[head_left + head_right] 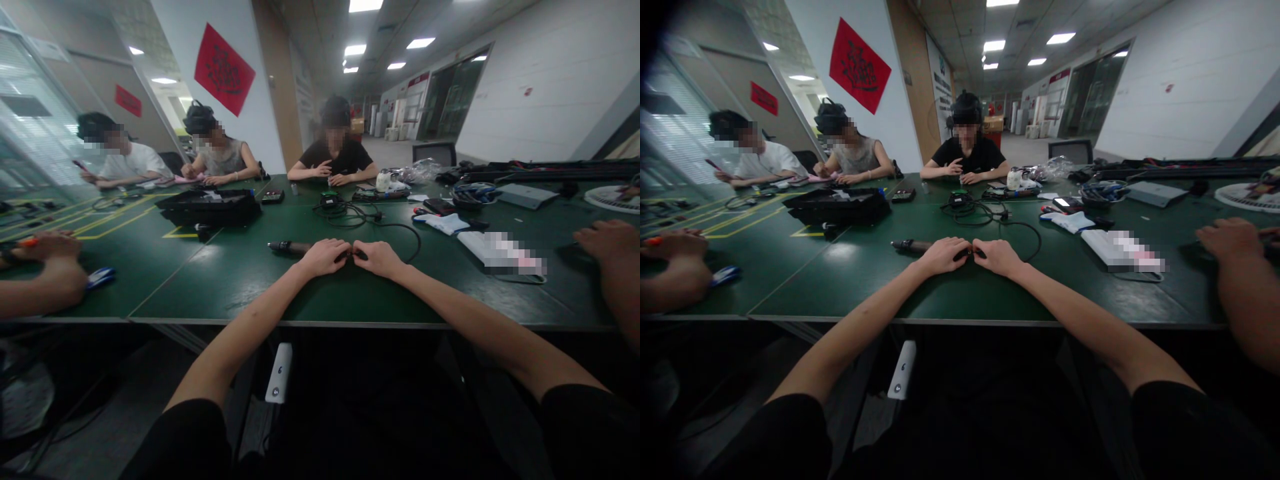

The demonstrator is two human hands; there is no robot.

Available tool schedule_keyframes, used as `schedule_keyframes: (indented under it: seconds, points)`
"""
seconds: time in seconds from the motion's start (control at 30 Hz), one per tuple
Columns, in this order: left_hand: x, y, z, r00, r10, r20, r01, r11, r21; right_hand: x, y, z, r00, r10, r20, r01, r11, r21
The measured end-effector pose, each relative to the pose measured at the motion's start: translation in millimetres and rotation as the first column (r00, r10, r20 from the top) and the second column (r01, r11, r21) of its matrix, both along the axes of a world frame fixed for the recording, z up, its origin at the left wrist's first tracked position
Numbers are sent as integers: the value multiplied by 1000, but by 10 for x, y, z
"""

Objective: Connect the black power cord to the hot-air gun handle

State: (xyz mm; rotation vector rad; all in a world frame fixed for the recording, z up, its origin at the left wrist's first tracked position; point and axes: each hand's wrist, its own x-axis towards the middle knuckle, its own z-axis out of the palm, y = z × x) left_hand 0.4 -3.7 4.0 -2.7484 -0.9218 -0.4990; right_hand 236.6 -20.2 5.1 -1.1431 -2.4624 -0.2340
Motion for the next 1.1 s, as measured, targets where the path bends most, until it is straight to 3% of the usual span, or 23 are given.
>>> schedule_keyframes:
  seconds: [1.1]
  points:
    - [0,0,6,1000,23,8,-23,1000,-18,-7,-29,30,1000,-4,13,4,1000,-15]
